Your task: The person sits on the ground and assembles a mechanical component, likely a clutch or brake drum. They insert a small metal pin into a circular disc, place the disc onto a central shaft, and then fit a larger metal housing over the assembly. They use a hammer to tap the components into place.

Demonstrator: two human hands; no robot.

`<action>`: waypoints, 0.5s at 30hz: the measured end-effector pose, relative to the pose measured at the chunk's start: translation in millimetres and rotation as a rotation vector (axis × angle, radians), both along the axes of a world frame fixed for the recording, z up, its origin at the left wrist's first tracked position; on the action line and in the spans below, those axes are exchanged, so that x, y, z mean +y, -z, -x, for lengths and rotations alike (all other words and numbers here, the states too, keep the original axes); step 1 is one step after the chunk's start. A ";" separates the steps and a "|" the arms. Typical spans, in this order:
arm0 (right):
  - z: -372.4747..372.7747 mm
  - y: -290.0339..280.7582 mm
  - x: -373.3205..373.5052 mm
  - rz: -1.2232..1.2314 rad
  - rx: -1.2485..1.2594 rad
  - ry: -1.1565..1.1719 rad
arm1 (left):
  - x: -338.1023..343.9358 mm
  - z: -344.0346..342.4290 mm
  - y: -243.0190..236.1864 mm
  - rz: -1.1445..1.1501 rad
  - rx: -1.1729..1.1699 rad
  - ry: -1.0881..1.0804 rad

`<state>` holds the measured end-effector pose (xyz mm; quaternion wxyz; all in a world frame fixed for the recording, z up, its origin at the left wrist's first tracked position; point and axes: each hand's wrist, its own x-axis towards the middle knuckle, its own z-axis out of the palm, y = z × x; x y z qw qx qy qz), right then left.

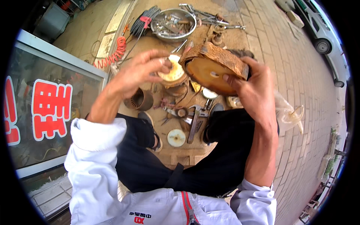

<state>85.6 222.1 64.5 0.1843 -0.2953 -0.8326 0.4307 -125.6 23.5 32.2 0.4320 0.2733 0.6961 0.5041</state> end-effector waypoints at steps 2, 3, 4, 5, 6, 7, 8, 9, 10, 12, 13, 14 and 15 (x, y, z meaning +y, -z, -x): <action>0.2 -6.0 -0.9 0.393 0.183 0.001 | 9.4 -11.8 -7.1 -0.118 -0.067 0.103; 0.1 -7.0 -1.0 0.495 0.231 0.017 | 11.8 -17.5 -12.4 -0.210 -0.157 0.118; -0.7 -7.3 1.1 0.598 0.279 0.032 | 13.4 -17.1 -18.4 -0.198 -0.105 0.128; -1.0 -6.2 2.5 0.703 0.323 0.044 | 11.9 -17.8 -13.4 -0.249 -0.066 0.094; -1.7 -4.1 4.0 0.756 0.338 0.059 | 9.2 -19.7 -8.7 -0.293 -0.026 0.058; -2.3 -1.9 6.4 0.810 0.352 0.075 | 7.7 -20.0 -10.7 -0.279 -0.115 0.092; -1.9 -1.0 7.7 0.864 0.365 0.091 | 6.8 -19.4 -12.8 -0.263 -0.204 0.127; -1.0 -1.9 7.6 0.902 0.392 0.097 | 5.9 -19.8 -14.8 -0.246 -0.293 0.163; 0.5 -2.4 6.9 0.929 0.401 0.102 | 6.8 -24.3 -16.8 -0.240 -0.313 0.134; 3.2 -2.4 4.4 0.981 0.419 0.111 | 5.6 -22.5 -7.5 -0.306 -0.255 0.142; 4.6 -1.4 4.3 1.017 0.426 0.099 | 5.0 -21.7 -6.8 -0.319 -0.218 0.124; 5.0 -1.0 3.5 1.025 0.426 0.100 | 4.5 -21.7 -6.6 -0.327 -0.184 0.107; 5.9 -1.0 2.4 1.032 0.425 0.100 | 4.2 -21.8 -7.5 -0.335 -0.151 0.089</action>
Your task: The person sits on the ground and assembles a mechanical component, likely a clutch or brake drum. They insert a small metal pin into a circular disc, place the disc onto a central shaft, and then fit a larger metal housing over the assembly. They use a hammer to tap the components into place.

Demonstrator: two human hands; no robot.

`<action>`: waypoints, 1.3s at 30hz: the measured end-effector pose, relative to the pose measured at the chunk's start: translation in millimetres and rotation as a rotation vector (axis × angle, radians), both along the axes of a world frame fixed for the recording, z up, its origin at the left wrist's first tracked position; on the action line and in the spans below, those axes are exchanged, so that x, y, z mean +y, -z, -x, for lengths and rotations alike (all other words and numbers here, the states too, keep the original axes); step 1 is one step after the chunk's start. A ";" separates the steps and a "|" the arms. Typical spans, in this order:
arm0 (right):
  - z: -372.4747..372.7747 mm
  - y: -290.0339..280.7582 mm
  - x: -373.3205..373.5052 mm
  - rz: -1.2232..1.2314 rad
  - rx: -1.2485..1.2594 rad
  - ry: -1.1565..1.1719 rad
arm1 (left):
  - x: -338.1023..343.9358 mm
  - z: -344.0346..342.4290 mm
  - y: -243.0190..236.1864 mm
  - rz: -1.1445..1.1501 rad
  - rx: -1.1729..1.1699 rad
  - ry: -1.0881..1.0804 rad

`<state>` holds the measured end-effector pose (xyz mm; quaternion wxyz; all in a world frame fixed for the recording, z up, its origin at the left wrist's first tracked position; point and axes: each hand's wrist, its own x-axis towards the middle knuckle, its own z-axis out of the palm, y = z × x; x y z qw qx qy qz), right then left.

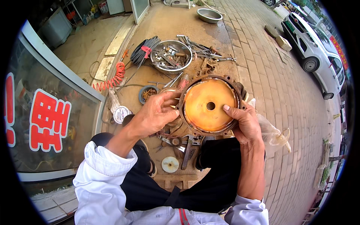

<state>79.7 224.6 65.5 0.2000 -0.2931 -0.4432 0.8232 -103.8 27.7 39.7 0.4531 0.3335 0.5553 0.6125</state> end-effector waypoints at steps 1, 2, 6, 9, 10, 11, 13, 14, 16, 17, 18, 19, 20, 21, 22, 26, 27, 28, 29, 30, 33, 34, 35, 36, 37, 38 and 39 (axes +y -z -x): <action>1.1 0.1 0.0 0.008 0.001 -0.002 | -0.2 -0.2 -1.5 -0.006 0.030 -0.022; 1.5 1.4 0.6 0.020 0.000 -0.009 | -1.2 -1.1 -2.1 -0.008 0.056 -0.043; 3.4 2.0 -1.0 0.045 -0.008 -0.012 | -3.7 -1.9 -8.4 0.010 0.096 -0.072; 2.7 -0.7 -1.9 0.043 -0.019 -0.040 | -4.2 -3.8 -11.6 0.022 0.083 -0.085; 2.6 -0.4 -2.0 0.040 -0.033 -0.048 | -4.1 -4.8 -11.9 0.026 0.073 -0.093; 2.3 -0.1 -2.1 0.037 -0.048 -0.056 | -4.2 -5.3 -11.7 0.031 0.075 -0.095; 1.8 1.5 0.0 0.039 -0.063 -0.055 | -4.1 -5.0 -9.8 0.040 0.078 -0.096; 0.7 4.1 1.2 0.045 -0.068 -0.059 | -4.7 -5.4 -8.8 0.068 0.071 -0.106; -0.9 8.6 3.9 0.045 -0.058 -0.059 | -2.9 -7.1 -9.4 0.059 0.065 -0.110; -0.7 8.5 3.4 0.041 -0.057 -0.060 | -3.2 -7.6 -10.3 0.059 0.061 -0.116; -0.5 8.4 2.9 0.037 -0.057 -0.061 | -2.8 -7.7 -11.7 0.069 0.065 -0.110; -0.5 8.2 2.9 0.033 -0.057 -0.063 | -2.0 -7.6 -13.1 0.079 0.070 -0.104; -0.6 7.9 1.9 0.033 -0.054 -0.059 | -3.1 -8.2 -13.5 0.093 0.072 -0.102; -0.3 7.1 1.0 0.033 -0.050 -0.055 | -3.3 -8.9 -11.7 0.102 0.072 -0.099; 0.0 7.3 0.3 0.033 -0.047 -0.051 | -2.7 -9.4 -8.5 0.111 0.071 -0.097; -6.9 13.9 2.1 0.001 -0.128 -0.103 | -5.2 -15.9 6.4 0.098 -0.015 -0.066; -8.3 15.6 2.7 -0.014 -0.147 -0.114 | -5.4 -17.4 5.3 0.137 -0.036 -0.052; -9.3 17.3 3.5 -0.030 -0.165 -0.125 | -5.7 -18.2 0.8 0.175 -0.056 -0.038; -12.1 21.0 1.8 -0.032 -0.194 -0.134 | -9.5 -22.0 2.2 0.222 -0.083 -0.029; -14.6 23.2 0.1 -0.033 -0.223 -0.144 | -12.5 -27.2 8.8 0.223 -0.079 -0.026; -21.7 35.2 -12.2 -0.038 -0.268 -0.176 | -24.9 -43.2 33.6 0.235 -0.128 -0.008; -25.7 42.8 -15.1 -0.030 -0.301 -0.212 | -32.1 -50.3 42.9 0.249 -0.187 0.003; -30.2 50.2 -17.6 -0.025 -0.336 -0.243 | -37.9 -57.2 52.0 0.261 -0.247 0.020; -32.2 60.0 -21.6 0.016 -0.350 -0.279 | -46.3 -60.7 60.2 0.328 -0.297 0.065; -31.8 63.0 -28.6 0.012 -0.403 -0.313 | -56.7 -66.6 78.2 0.415 -0.290 0.096; -34.6 72.6 -34.5 -0.009 -0.462 -0.352 | -60.9 -71.8 78.6 0.461 -0.305 0.122; -40.2 85.9 -38.6 -0.027 -0.513 -0.387 | -62.9 -76.9 76.8 0.512 -0.312 0.149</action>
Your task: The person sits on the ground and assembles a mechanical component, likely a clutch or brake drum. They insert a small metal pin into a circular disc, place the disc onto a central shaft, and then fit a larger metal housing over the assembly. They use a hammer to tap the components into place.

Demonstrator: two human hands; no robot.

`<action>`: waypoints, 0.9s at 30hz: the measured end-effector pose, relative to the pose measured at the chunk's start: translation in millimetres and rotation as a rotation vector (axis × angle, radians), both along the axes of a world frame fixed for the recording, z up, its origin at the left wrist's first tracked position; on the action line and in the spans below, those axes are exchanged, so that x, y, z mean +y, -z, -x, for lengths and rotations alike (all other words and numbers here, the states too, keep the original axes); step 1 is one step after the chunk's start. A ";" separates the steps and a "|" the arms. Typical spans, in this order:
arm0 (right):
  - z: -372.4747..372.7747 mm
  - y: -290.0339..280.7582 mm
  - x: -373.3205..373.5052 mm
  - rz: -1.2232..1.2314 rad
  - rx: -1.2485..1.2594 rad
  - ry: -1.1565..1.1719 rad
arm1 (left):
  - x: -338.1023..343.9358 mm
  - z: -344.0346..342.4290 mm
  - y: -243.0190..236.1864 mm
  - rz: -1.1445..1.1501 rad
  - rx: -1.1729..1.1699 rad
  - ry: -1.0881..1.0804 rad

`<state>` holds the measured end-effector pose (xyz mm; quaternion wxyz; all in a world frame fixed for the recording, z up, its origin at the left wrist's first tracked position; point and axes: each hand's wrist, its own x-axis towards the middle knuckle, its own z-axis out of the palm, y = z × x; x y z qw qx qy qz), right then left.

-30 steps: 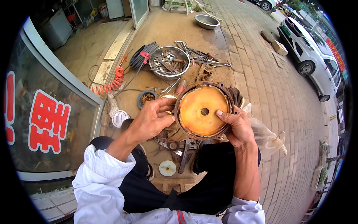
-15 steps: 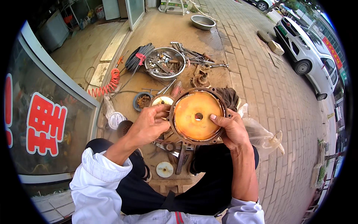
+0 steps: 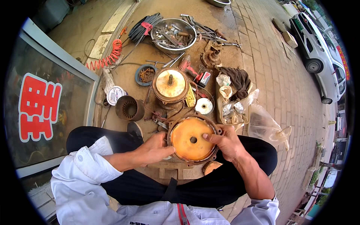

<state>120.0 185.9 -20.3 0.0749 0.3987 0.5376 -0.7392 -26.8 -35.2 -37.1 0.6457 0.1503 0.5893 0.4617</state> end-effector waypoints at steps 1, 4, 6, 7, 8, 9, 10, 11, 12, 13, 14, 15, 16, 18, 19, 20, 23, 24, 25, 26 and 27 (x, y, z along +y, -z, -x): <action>-6.7 12.8 -4.2 0.007 -0.012 -0.039 | -8.1 -7.5 16.7 0.009 0.019 0.049; -7.3 25.2 -23.5 0.002 -0.062 -0.167 | -31.1 -17.4 51.2 0.087 0.025 0.157; -12.0 36.1 -26.7 -0.012 -0.076 -0.233 | -26.8 -12.6 19.8 0.202 -0.030 0.212; -11.2 36.9 -28.6 -0.007 -0.083 -0.248 | -29.1 -12.7 17.5 0.200 -0.039 0.181; -9.9 37.4 -30.2 -0.004 -0.091 -0.265 | -30.1 -11.9 15.2 0.207 -0.035 0.173; -8.3 37.1 -31.0 -0.018 -0.091 -0.266 | -30.2 -10.6 12.9 0.215 -0.032 0.166; -5.7 35.2 -31.4 -0.011 -0.093 -0.260 | -30.6 -9.0 12.6 0.223 -0.028 0.158; -2.7 32.4 -30.8 -0.007 -0.097 -0.253 | -30.7 -7.2 14.7 0.228 -0.018 0.172; -0.6 31.6 -30.6 -0.003 -0.100 -0.245 | -30.9 -5.4 16.9 0.233 -0.008 0.186; 0.3 32.6 -30.6 -0.003 -0.113 -0.237 | -31.7 -4.1 19.3 0.238 0.002 0.199; 2.0 33.5 -30.4 -0.002 -0.122 -0.231 | -34.4 -3.6 25.8 0.228 0.000 0.213; 3.5 34.2 -30.3 -0.002 -0.132 -0.225 | -38.4 -3.7 36.0 0.218 -0.001 0.227; 4.8 34.2 -30.4 -0.010 -0.139 -0.235 | -40.9 -3.5 41.6 0.208 -0.002 0.240; 7.6 33.0 -29.3 -0.031 -0.151 -0.242 | -36.2 -0.2 28.8 0.209 0.015 0.197; 8.2 33.3 -29.0 -0.038 -0.139 -0.242 | -34.4 1.5 24.3 0.210 0.024 0.175; 8.3 33.7 -29.3 -0.043 -0.127 -0.245 | -34.5 2.6 24.2 0.207 0.020 0.167; 13.1 32.0 -28.6 -0.064 -0.106 -0.254 | -36.8 3.6 28.6 0.207 0.028 0.137; 15.6 30.7 -28.2 -0.071 -0.104 -0.258 | -39.4 3.8 36.7 0.211 0.045 0.122; 17.7 29.9 -28.1 -0.049 -0.087 -0.217 | -42.0 4.5 41.2 0.216 0.062 0.107; 19.7 29.0 -28.2 -0.028 -0.073 -0.173 | -43.7 7.0 41.9 0.208 0.084 0.080; 22.2 27.5 -28.2 -0.006 -0.058 -0.129 | -44.8 10.3 42.4 0.199 0.105 0.053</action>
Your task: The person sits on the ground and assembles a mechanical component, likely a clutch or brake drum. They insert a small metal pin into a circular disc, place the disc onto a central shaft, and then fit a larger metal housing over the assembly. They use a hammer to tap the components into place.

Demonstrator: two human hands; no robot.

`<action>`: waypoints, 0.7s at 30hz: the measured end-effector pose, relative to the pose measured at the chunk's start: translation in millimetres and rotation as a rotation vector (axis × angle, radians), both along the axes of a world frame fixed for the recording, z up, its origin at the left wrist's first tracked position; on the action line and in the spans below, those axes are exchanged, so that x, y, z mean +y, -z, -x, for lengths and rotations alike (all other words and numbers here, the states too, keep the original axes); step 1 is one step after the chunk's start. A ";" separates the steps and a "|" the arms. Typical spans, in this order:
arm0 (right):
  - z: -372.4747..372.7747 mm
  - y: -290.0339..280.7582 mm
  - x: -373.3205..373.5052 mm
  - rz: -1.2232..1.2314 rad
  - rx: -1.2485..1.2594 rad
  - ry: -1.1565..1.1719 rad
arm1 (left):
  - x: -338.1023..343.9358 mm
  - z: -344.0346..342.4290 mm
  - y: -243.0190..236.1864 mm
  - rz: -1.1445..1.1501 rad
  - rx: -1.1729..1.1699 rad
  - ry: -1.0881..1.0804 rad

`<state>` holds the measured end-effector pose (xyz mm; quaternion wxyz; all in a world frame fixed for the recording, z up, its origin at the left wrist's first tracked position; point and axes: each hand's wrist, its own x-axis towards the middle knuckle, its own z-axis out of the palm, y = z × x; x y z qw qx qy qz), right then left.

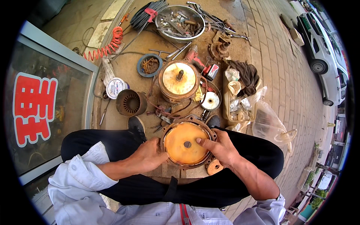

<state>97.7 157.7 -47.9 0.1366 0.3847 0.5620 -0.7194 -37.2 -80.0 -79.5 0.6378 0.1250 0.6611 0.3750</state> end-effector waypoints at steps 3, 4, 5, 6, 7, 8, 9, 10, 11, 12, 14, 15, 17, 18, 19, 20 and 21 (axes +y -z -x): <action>14.6 -27.3 -2.3 -0.033 -0.055 0.102 | 10.4 10.5 -16.0 -0.038 0.027 -0.110; 10.9 -12.6 1.5 -0.064 -0.091 0.118 | 14.7 11.5 -21.4 -0.103 0.017 -0.191; 15.6 -13.0 6.6 0.032 0.015 0.065 | 14.9 12.5 -27.9 -0.161 0.008 -0.284; 16.0 -9.6 10.4 0.077 0.003 0.083 | 18.1 21.4 -34.4 -0.082 0.021 -0.193; 15.1 -6.3 12.4 0.122 -0.009 0.102 | 19.8 23.4 -35.9 -0.098 0.046 -0.189; 19.1 -11.9 11.1 0.132 0.072 0.075 | 21.7 26.3 -37.2 -0.115 0.078 -0.186; 20.1 -13.1 11.2 0.163 0.082 0.097 | 22.6 27.5 -38.0 -0.132 0.110 -0.184; 20.5 -14.1 11.4 0.195 0.093 0.118 | 22.6 27.5 -37.4 -0.145 0.115 -0.198; 21.2 -15.1 11.6 0.226 0.106 0.139 | 22.6 27.6 -36.7 -0.165 0.112 -0.209; 22.0 -14.3 11.0 0.212 0.132 0.127 | 22.4 27.6 -35.8 -0.185 0.109 -0.221; 23.6 -14.5 11.9 0.208 0.143 0.114 | 22.6 27.9 -37.6 -0.217 0.107 -0.224; 24.2 -14.7 12.7 0.206 0.147 0.109 | 23.3 28.6 -39.7 -0.230 0.109 -0.216; 26.5 -12.7 14.8 0.213 0.133 0.112 | 24.5 30.0 -41.9 -0.258 0.107 -0.218; 27.7 -11.4 16.0 0.217 0.125 0.112 | 25.0 30.9 -42.3 -0.274 0.102 -0.228; 28.7 -10.5 17.6 0.209 0.122 0.112 | 25.3 31.7 -42.4 -0.290 0.098 -0.238; 29.3 -9.6 18.5 0.202 0.116 0.112 | 23.9 32.0 -37.9 -0.275 0.134 -0.240; 29.9 -9.6 19.3 0.196 0.110 0.112 | 24.7 32.1 -37.7 -0.268 0.150 -0.244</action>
